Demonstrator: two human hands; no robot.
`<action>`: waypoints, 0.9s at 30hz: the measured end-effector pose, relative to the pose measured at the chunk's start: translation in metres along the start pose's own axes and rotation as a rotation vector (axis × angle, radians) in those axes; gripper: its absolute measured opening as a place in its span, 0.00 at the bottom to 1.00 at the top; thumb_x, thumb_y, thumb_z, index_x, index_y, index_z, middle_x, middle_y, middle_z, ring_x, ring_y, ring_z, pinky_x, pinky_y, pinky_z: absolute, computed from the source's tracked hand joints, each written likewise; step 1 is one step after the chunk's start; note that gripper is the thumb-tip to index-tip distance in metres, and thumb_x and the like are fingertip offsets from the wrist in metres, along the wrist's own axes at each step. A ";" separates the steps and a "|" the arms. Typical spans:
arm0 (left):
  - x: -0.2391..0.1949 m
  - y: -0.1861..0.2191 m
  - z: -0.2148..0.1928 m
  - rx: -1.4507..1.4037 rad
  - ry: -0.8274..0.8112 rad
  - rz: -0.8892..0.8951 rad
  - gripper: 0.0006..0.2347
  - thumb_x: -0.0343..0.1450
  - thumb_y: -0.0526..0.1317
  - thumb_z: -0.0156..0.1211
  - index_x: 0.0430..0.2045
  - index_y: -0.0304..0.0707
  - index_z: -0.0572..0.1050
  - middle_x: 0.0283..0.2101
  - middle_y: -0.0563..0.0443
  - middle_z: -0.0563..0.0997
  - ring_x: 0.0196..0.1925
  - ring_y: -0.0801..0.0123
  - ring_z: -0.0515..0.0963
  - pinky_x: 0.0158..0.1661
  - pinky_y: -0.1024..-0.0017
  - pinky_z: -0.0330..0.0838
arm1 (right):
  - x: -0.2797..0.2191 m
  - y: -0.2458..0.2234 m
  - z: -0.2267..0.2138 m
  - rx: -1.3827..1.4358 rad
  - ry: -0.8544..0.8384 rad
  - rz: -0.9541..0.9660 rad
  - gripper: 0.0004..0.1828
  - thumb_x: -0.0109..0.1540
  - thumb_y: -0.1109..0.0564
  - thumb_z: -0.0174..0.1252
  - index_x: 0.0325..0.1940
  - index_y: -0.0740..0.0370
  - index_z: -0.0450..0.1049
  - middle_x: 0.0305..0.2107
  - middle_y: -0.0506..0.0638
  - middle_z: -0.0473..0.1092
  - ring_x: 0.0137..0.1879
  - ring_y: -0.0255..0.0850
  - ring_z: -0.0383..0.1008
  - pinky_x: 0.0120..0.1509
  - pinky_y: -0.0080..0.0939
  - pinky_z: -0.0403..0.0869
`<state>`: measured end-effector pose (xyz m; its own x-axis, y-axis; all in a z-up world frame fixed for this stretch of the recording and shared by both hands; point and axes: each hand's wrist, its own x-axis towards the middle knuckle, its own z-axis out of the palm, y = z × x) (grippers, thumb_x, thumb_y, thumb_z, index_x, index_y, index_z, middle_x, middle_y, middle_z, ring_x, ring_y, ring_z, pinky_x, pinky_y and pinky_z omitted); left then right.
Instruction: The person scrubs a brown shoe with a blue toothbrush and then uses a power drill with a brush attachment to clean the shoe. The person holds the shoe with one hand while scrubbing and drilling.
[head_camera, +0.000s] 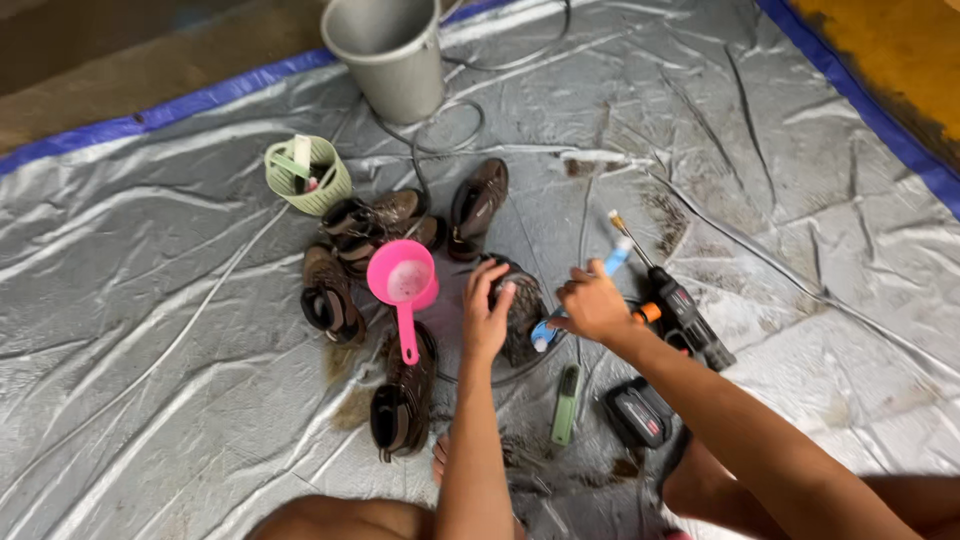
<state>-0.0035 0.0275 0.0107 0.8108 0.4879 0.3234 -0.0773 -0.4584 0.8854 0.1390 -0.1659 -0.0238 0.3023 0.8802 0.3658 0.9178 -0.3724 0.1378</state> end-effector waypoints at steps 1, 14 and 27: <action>0.002 0.010 -0.003 0.005 0.006 -0.004 0.14 0.80 0.44 0.63 0.60 0.47 0.79 0.67 0.38 0.74 0.74 0.40 0.70 0.73 0.43 0.59 | 0.010 0.001 -0.023 0.006 0.001 -0.007 0.31 0.50 0.23 0.67 0.30 0.52 0.80 0.22 0.47 0.76 0.40 0.43 0.72 0.59 0.58 0.60; -0.012 0.001 -0.009 0.007 -0.019 -0.074 0.15 0.83 0.46 0.59 0.63 0.47 0.77 0.68 0.40 0.73 0.76 0.42 0.68 0.74 0.43 0.59 | 0.006 -0.002 -0.034 0.089 0.049 0.183 0.29 0.56 0.23 0.64 0.31 0.49 0.80 0.23 0.46 0.78 0.39 0.43 0.76 0.58 0.59 0.62; -0.003 -0.001 -0.005 0.077 0.223 -0.069 0.16 0.80 0.51 0.64 0.60 0.49 0.81 0.64 0.41 0.76 0.70 0.41 0.74 0.69 0.43 0.64 | 0.021 -0.010 -0.050 -0.026 0.078 0.135 0.32 0.53 0.22 0.68 0.29 0.52 0.82 0.21 0.50 0.77 0.37 0.48 0.76 0.57 0.60 0.65</action>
<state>-0.0092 0.0306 0.0101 0.6636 0.6680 0.3367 0.0251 -0.4697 0.8825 0.1229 -0.1584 0.0280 0.4004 0.7968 0.4525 0.8630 -0.4939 0.1060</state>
